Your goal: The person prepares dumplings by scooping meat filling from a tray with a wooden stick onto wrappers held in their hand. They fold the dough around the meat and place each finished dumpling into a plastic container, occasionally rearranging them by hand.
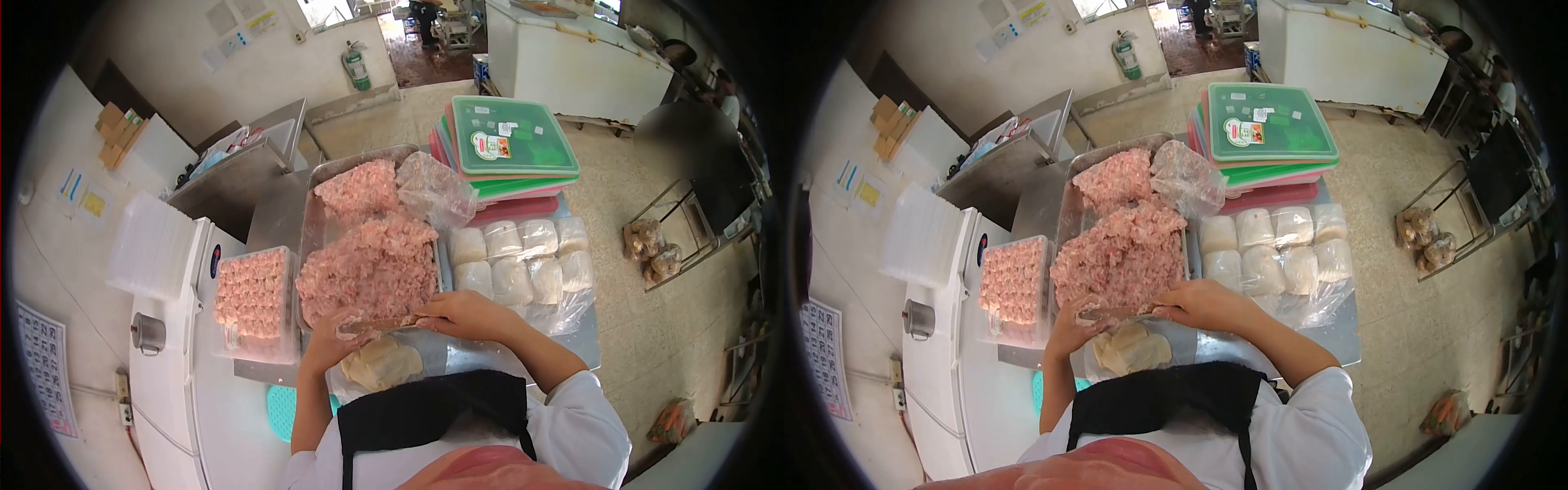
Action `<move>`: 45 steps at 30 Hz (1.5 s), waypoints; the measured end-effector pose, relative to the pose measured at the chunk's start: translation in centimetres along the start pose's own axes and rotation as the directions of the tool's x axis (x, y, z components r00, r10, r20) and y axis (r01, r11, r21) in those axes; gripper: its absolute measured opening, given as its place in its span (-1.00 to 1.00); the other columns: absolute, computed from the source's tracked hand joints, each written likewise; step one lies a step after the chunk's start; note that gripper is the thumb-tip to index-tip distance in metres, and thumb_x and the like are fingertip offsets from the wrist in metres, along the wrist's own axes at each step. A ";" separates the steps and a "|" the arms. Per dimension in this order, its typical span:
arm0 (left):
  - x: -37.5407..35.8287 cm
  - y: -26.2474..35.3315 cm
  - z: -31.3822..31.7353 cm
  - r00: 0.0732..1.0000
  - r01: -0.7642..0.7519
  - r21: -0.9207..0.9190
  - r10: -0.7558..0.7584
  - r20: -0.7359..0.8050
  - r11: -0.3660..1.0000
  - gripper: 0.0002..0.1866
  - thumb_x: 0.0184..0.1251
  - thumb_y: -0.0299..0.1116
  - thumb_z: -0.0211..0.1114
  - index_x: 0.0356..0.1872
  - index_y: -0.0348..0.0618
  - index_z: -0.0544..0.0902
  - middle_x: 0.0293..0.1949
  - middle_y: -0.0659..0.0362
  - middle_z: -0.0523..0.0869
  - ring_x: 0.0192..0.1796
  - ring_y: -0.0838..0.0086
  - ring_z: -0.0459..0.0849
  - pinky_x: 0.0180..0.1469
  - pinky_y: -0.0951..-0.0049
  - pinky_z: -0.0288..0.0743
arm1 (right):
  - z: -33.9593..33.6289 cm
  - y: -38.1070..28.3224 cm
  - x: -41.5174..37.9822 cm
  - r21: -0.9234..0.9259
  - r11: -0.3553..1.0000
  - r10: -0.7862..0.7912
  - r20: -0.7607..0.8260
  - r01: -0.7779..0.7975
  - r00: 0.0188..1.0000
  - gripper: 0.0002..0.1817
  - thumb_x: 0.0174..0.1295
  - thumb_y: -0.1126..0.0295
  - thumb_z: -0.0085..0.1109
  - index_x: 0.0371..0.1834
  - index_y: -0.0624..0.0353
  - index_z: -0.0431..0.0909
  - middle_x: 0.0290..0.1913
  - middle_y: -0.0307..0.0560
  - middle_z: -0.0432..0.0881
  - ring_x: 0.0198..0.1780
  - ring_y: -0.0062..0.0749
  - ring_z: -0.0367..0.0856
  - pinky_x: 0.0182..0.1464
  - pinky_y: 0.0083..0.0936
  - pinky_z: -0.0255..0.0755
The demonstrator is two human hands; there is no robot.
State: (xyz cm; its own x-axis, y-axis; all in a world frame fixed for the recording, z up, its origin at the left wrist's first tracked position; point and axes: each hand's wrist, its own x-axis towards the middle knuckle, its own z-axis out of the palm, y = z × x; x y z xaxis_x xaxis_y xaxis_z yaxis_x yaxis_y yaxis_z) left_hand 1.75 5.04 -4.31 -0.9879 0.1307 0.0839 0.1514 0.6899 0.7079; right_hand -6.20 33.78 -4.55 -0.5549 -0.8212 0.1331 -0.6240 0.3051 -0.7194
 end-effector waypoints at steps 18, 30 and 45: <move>-0.6 -2.7 0.2 0.982 -0.057 0.012 0.059 -0.179 0.998 -0.35 0.01 -0.13 0.50 0.14 -0.22 0.55 0.03 -0.08 0.65 0.10 0.17 0.61 0.18 0.27 0.43 | -0.1 -6.6 -0.8 -0.417 0.909 -0.116 -0.260 -0.003 0.958 -0.75 0.28 0.30 0.18 -0.02 0.08 0.61 -0.43 -0.05 0.48 -0.40 -0.08 0.57 -0.32 -0.25 0.47; -3.8 0.1 -3.4 0.993 -0.096 -0.117 0.104 0.062 0.988 -0.47 -0.07 -0.23 0.58 -0.05 -0.25 0.64 -0.03 0.02 0.69 0.05 0.28 0.63 0.17 0.33 0.42 | 1.9 -10.8 -1.1 -0.271 0.963 -0.031 -0.170 -0.017 0.985 -0.72 0.35 0.30 0.12 0.04 0.16 0.60 -0.37 0.07 0.55 -0.36 -0.06 0.57 -0.31 -0.31 0.44; -13.6 -10.3 -14.0 0.986 0.034 -0.269 -0.077 -0.151 0.962 -0.35 -0.09 -0.16 0.56 0.08 -0.19 0.57 -0.10 0.03 0.67 -0.06 0.26 0.63 0.03 0.37 0.49 | 10.9 -18.0 4.0 -0.195 0.967 0.096 -0.323 -0.166 0.942 -0.76 0.31 0.33 0.17 -0.06 0.21 0.63 -0.35 0.04 0.55 -0.36 -0.11 0.58 -0.30 -0.33 0.42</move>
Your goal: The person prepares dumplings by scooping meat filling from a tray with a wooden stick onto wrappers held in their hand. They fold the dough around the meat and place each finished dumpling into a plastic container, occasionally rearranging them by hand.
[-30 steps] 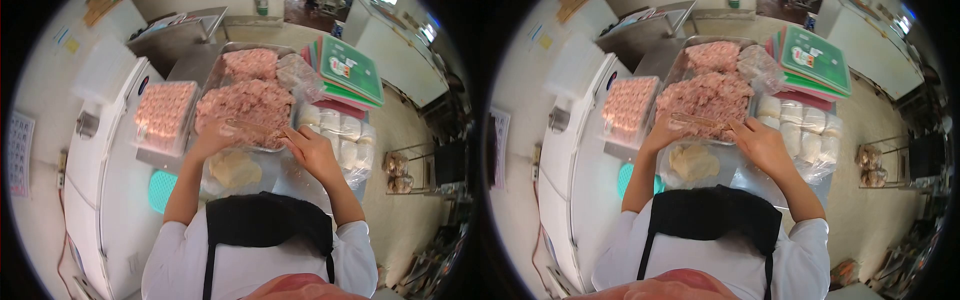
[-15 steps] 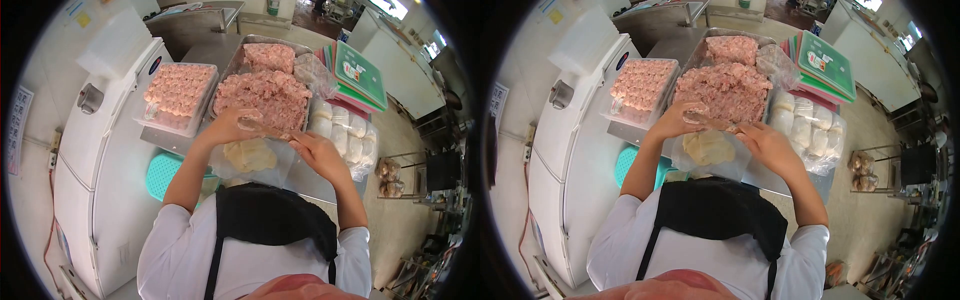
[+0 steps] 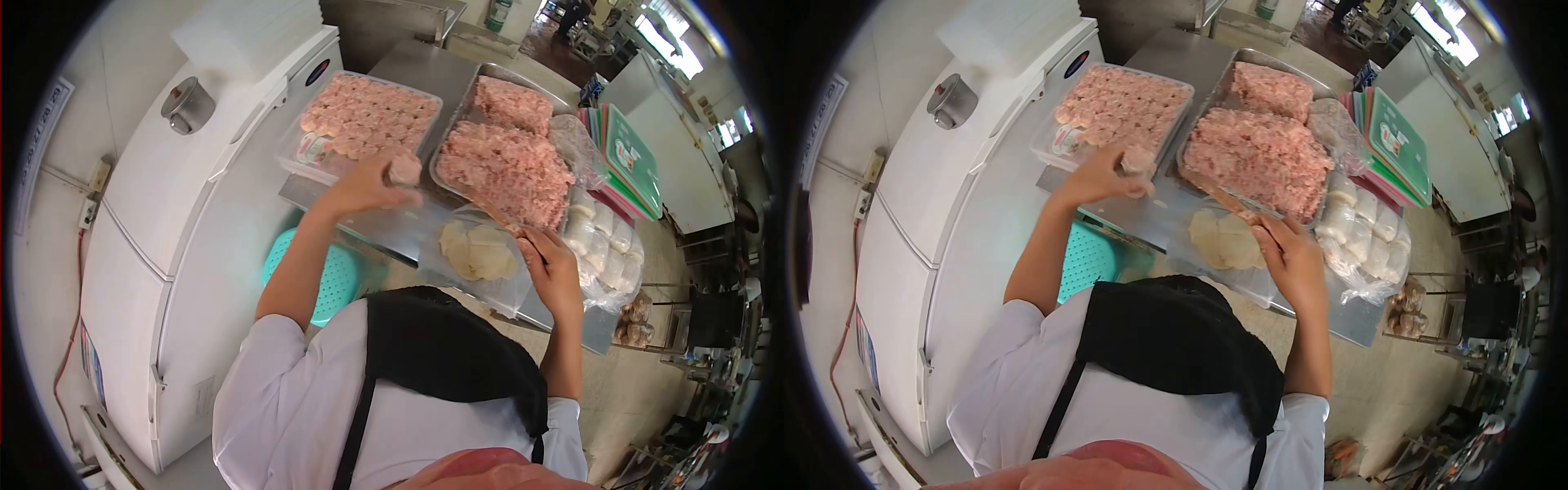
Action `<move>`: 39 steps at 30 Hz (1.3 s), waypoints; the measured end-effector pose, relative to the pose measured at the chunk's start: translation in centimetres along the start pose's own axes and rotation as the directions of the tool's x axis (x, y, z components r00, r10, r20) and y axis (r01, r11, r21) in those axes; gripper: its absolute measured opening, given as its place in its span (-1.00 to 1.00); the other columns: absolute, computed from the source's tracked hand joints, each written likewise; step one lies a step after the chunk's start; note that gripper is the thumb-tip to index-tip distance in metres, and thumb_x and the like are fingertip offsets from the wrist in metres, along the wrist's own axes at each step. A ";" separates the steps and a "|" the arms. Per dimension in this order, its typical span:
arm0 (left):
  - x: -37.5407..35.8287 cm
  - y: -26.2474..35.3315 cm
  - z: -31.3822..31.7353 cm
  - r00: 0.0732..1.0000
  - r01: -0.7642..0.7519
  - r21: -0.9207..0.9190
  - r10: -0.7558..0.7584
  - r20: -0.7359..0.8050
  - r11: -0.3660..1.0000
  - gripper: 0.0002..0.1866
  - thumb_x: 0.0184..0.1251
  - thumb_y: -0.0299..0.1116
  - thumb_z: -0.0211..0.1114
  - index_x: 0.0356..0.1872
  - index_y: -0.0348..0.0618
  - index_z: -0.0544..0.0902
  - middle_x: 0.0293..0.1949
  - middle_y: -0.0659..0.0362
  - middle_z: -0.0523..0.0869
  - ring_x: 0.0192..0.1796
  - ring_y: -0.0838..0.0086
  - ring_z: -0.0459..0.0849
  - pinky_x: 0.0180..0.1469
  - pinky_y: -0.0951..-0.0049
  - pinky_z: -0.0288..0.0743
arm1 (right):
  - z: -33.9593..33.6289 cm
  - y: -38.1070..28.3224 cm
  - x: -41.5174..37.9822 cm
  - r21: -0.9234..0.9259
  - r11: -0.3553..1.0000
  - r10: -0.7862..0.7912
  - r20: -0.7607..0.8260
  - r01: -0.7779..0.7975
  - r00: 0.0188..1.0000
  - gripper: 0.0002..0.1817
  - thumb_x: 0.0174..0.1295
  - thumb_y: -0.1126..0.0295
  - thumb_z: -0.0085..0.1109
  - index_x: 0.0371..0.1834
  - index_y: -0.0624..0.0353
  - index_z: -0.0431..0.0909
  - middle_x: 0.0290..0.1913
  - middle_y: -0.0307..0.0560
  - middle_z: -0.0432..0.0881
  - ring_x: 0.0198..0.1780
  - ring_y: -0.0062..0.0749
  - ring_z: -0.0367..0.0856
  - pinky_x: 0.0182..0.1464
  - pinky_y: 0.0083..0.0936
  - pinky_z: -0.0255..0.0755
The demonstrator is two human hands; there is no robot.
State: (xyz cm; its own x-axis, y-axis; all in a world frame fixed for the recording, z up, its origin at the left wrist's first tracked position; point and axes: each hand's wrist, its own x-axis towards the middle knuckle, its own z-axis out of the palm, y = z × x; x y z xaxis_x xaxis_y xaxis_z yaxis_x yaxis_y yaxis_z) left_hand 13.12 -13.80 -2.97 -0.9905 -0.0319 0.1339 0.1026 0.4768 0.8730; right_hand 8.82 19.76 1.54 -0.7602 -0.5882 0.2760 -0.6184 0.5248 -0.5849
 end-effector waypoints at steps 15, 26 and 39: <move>2.1 -17.5 -10.8 0.928 0.281 0.471 -0.113 -0.354 0.836 -0.17 0.04 -0.23 0.40 0.34 -0.31 0.23 -0.01 -0.24 0.61 0.06 -0.06 0.60 0.06 0.09 0.48 | 5.2 -2.1 -4.2 0.070 0.919 0.393 -0.135 -0.387 0.909 -0.70 0.38 0.33 0.14 -0.03 0.39 0.58 -0.41 -0.21 0.49 -0.38 -0.59 0.38 -0.29 -0.61 0.31; 4.7 -20.6 -8.8 0.955 0.257 0.501 -0.139 -0.261 0.826 -0.13 0.01 -0.38 0.32 0.40 -0.40 0.16 0.19 -0.29 0.45 0.26 -0.05 0.43 0.29 0.16 0.30 | 4.3 -1.3 -3.8 0.033 0.938 0.344 -0.232 -0.346 0.910 -0.70 0.42 0.27 0.08 -0.06 0.34 0.60 -0.45 -0.20 0.47 -0.37 -0.60 0.38 -0.28 -0.59 0.33; 1.0 -6.9 0.6 0.992 -0.007 0.428 0.059 -0.110 0.904 -0.51 0.25 -0.22 0.29 0.18 -0.17 0.51 0.21 -0.09 0.53 0.29 0.03 0.44 0.34 0.15 0.28 | -3.5 10.7 -1.8 -0.068 0.928 0.361 -0.085 -0.367 0.929 -0.68 0.38 0.21 0.06 -0.20 0.29 0.61 -0.39 0.26 0.58 -0.34 0.08 0.58 -0.22 -0.24 0.43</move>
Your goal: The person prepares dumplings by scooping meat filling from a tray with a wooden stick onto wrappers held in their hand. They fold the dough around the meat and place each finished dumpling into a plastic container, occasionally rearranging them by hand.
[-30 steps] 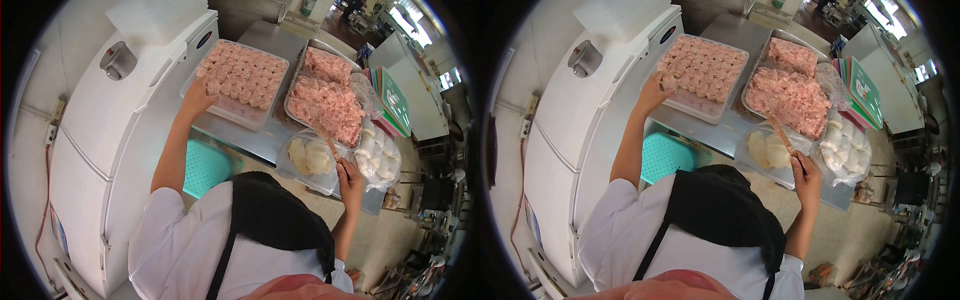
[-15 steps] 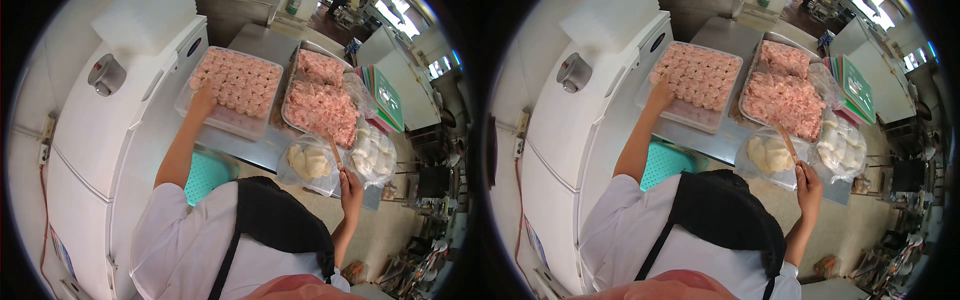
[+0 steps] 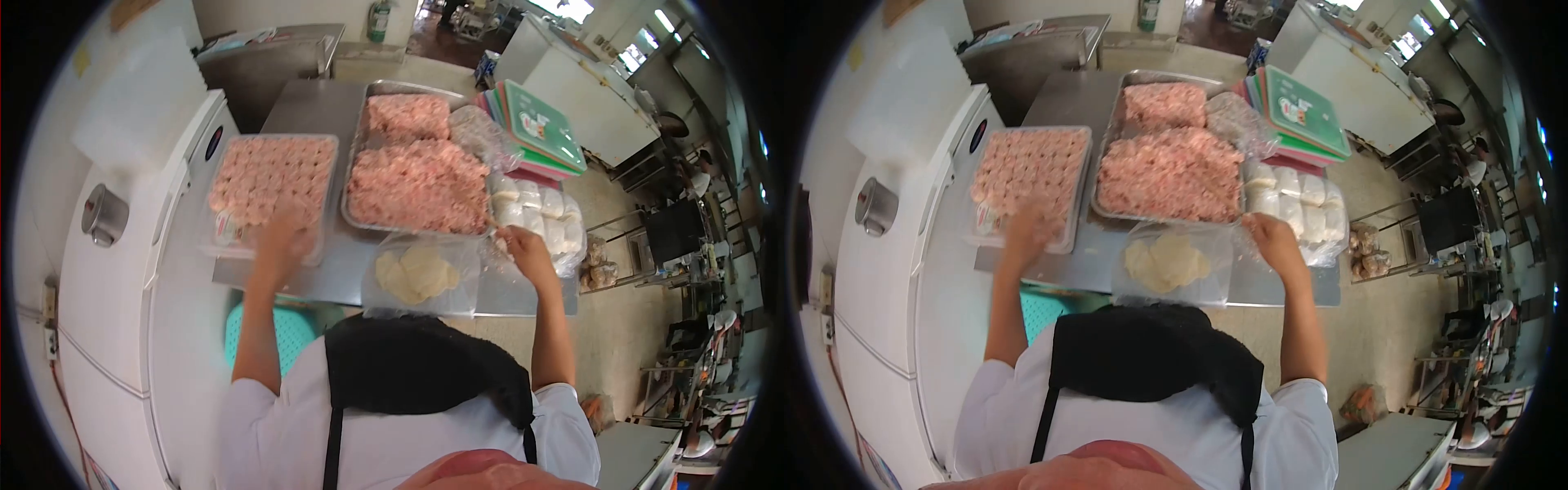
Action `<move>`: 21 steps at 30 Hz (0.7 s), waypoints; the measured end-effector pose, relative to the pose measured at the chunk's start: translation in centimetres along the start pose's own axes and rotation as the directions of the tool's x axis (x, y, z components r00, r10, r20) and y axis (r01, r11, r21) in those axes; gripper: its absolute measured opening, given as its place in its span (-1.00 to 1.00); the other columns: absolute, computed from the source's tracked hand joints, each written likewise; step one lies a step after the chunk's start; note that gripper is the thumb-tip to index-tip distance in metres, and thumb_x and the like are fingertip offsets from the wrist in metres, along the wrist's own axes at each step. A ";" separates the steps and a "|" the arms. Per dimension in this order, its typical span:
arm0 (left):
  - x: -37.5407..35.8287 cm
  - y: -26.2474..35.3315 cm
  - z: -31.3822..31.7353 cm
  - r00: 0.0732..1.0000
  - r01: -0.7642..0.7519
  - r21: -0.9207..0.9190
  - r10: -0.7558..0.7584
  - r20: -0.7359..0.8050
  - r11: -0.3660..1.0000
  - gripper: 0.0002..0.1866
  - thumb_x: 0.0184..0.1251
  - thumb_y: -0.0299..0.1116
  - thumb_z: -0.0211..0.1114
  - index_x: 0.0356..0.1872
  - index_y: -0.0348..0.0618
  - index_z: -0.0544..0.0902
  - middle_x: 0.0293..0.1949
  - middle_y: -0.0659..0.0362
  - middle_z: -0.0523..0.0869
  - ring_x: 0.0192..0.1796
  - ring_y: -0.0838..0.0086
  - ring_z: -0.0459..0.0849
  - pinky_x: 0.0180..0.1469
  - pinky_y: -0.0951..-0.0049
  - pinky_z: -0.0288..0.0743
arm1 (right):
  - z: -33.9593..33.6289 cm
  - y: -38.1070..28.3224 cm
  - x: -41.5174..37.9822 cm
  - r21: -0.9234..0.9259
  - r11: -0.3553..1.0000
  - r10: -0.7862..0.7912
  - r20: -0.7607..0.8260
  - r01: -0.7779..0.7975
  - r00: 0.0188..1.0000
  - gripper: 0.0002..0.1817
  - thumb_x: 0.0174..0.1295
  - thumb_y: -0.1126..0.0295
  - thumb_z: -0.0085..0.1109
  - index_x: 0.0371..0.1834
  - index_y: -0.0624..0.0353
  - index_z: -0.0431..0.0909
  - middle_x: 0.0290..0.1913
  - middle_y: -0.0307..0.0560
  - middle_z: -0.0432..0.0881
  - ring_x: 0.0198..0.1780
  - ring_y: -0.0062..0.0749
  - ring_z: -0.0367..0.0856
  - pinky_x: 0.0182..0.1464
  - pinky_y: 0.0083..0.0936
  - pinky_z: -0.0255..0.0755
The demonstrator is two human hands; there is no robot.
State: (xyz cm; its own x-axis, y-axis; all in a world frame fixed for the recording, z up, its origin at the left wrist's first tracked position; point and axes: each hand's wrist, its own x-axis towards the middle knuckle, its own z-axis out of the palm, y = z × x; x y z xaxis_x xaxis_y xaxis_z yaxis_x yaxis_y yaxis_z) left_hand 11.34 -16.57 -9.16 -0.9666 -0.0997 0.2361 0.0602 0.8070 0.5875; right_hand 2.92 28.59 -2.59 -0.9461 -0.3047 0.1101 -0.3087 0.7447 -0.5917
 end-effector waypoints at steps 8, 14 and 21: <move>-1.3 10.8 16.8 0.888 -0.262 -0.340 0.363 0.281 0.903 -0.54 0.12 -0.25 0.40 0.09 -0.07 0.60 0.12 -0.06 0.56 0.24 0.02 0.45 0.28 0.15 0.31 | 0.4 2.9 0.7 0.101 0.993 -0.076 0.181 0.058 0.980 -0.67 0.33 0.19 0.12 -0.36 0.31 0.58 -0.40 0.22 0.59 -0.33 0.11 0.57 -0.23 -0.18 0.42; -1.5 12.2 19.8 0.924 -0.331 -0.078 0.340 0.176 0.940 -0.59 0.06 -0.23 0.41 -0.01 -0.05 0.67 0.06 -0.04 0.57 0.15 0.07 0.48 0.21 0.19 0.33 | -3.8 6.8 0.8 0.713 0.654 0.063 0.280 -0.252 0.958 -0.61 0.33 0.11 0.14 -0.49 0.22 0.58 -0.61 -0.09 0.50 -0.64 -0.31 0.39 -0.57 -0.46 0.24; -0.3 11.9 19.3 0.978 -0.143 -0.174 0.166 0.126 0.974 -0.72 0.23 -0.29 0.26 -0.08 -0.13 0.69 -0.03 0.03 0.66 0.08 0.07 0.53 0.17 0.17 0.35 | -7.8 13.8 3.3 0.862 0.505 -0.237 0.194 -0.050 0.952 -0.52 0.32 0.00 0.06 -0.55 0.21 0.52 -0.59 -0.18 0.49 -0.62 -0.42 0.39 -0.57 -0.49 0.24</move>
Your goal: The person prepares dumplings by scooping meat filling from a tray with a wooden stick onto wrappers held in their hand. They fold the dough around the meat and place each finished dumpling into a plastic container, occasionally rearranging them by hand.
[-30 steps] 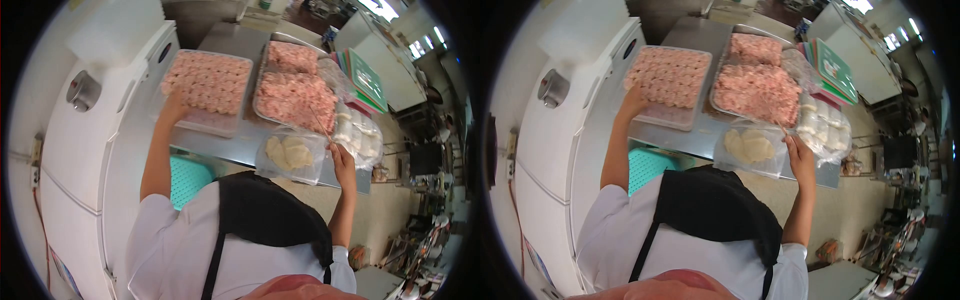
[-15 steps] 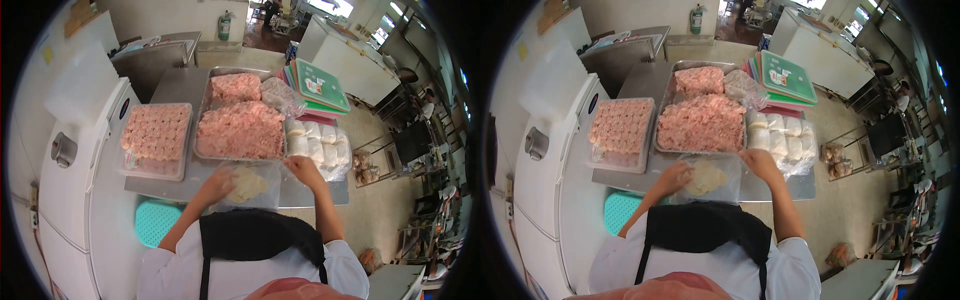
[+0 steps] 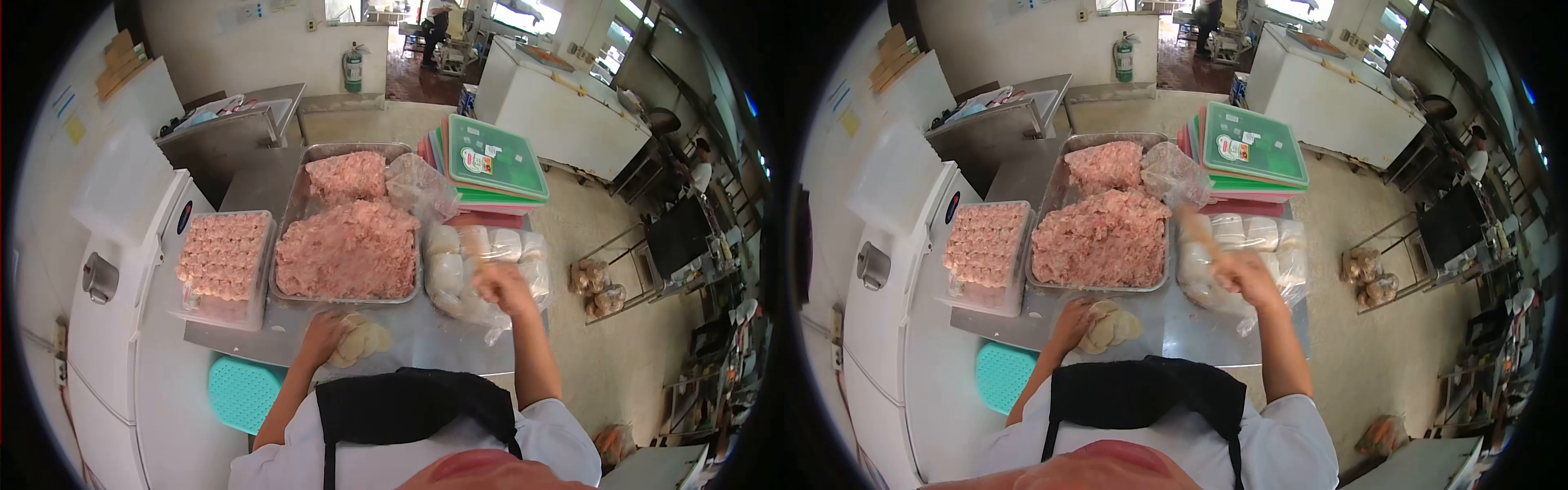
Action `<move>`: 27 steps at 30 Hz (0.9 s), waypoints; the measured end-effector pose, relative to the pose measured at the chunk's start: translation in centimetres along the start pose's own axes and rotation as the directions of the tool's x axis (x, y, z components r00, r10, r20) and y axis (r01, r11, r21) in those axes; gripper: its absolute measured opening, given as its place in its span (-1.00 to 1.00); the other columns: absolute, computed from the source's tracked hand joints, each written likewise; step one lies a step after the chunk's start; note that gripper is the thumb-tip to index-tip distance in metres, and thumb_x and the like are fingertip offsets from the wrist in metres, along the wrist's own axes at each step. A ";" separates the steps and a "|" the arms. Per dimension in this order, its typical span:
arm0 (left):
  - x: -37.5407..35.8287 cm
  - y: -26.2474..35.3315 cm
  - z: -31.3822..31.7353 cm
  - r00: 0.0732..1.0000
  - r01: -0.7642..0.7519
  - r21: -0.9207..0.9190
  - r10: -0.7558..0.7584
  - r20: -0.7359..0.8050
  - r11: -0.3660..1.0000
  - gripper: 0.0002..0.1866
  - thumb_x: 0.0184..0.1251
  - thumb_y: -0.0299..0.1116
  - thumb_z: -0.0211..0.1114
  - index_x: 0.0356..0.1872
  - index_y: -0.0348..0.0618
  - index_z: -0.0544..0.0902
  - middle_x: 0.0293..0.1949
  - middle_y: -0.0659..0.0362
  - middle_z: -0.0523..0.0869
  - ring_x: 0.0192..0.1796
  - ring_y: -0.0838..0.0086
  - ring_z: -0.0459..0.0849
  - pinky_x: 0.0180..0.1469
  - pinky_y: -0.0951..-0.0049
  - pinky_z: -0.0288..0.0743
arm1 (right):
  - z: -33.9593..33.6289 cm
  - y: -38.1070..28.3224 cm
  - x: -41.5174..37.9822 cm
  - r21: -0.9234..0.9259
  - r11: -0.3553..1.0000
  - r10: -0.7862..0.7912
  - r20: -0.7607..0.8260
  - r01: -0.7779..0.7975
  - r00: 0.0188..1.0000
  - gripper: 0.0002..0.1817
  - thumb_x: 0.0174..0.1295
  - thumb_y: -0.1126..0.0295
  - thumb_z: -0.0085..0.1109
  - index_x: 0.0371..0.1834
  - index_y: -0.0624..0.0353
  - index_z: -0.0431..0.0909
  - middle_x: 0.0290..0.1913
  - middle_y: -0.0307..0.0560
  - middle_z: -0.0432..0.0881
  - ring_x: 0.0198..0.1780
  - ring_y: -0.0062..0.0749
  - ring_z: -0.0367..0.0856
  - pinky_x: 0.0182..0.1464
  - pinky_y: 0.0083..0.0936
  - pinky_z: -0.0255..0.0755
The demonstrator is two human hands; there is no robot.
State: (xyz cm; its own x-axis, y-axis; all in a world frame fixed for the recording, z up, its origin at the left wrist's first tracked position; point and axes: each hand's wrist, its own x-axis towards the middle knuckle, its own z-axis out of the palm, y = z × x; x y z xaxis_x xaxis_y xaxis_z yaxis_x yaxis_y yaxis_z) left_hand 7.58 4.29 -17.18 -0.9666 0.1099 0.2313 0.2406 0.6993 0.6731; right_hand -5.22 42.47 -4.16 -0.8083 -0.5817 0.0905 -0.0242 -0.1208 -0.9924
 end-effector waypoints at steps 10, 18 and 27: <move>0.3 2.3 -1.3 0.989 0.092 0.064 -0.084 -0.123 0.994 -0.65 0.19 -0.44 0.20 0.03 -0.14 0.64 -0.04 -0.04 0.68 0.03 0.01 0.61 0.08 0.15 0.48 | 3.5 3.6 10.6 -0.991 0.088 -0.139 0.091 0.104 0.986 -0.77 0.21 0.29 0.03 -0.47 0.17 0.59 -0.41 0.10 0.64 -0.33 -0.04 0.66 -0.29 -0.13 0.50; 2.0 6.1 -3.3 0.990 0.096 -0.056 -0.101 -0.095 0.994 -0.62 0.17 -0.50 0.17 0.04 -0.01 0.65 -0.04 -0.04 0.69 0.02 0.03 0.63 0.06 0.24 0.50 | 7.6 8.4 13.7 -0.971 0.041 -0.231 0.222 0.238 0.947 -0.88 0.09 0.42 0.00 -0.47 0.18 0.54 -0.47 0.09 0.61 -0.41 0.00 0.65 -0.41 -0.16 0.51; 3.3 4.4 -3.2 0.980 0.122 -0.258 -0.158 -0.124 0.958 -0.74 0.25 -0.38 0.20 -0.07 -0.21 0.67 -0.06 -0.03 0.69 0.01 0.07 0.64 0.05 0.26 0.49 | 11.8 4.8 8.9 -0.965 0.065 -0.071 0.249 0.254 0.966 -0.86 0.11 0.38 0.05 -0.48 0.16 0.58 -0.48 0.03 0.62 -0.41 -0.07 0.67 -0.42 -0.17 0.52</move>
State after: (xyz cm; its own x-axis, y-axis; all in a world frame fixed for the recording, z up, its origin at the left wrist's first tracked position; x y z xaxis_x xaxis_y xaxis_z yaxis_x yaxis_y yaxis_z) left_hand 5.70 5.45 -11.16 -0.9740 -0.0905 0.2075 0.1354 0.5016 0.8544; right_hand -5.57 27.26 -7.12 -0.6324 -0.7537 0.1790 -0.7744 0.6207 -0.1224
